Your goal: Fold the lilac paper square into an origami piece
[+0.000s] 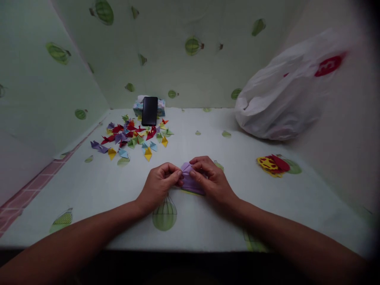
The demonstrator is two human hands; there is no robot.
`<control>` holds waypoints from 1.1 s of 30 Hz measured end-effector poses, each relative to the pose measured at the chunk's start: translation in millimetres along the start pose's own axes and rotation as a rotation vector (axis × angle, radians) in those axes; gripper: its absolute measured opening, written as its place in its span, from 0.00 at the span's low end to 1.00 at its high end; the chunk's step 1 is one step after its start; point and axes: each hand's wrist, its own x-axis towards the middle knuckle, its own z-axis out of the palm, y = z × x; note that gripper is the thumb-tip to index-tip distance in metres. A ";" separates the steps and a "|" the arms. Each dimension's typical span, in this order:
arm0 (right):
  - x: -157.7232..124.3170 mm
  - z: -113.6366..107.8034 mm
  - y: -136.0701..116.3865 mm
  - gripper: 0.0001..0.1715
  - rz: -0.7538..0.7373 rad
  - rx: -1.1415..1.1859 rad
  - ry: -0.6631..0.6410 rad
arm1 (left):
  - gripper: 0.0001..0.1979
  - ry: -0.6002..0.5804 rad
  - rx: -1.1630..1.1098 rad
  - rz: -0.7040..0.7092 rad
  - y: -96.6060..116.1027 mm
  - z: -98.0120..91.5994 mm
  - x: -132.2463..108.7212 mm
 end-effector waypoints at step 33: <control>-3.8 4.3 -5.7 0.06 0.271 0.403 -0.049 | 0.03 -0.007 0.350 0.422 -13.3 -2.2 -5.1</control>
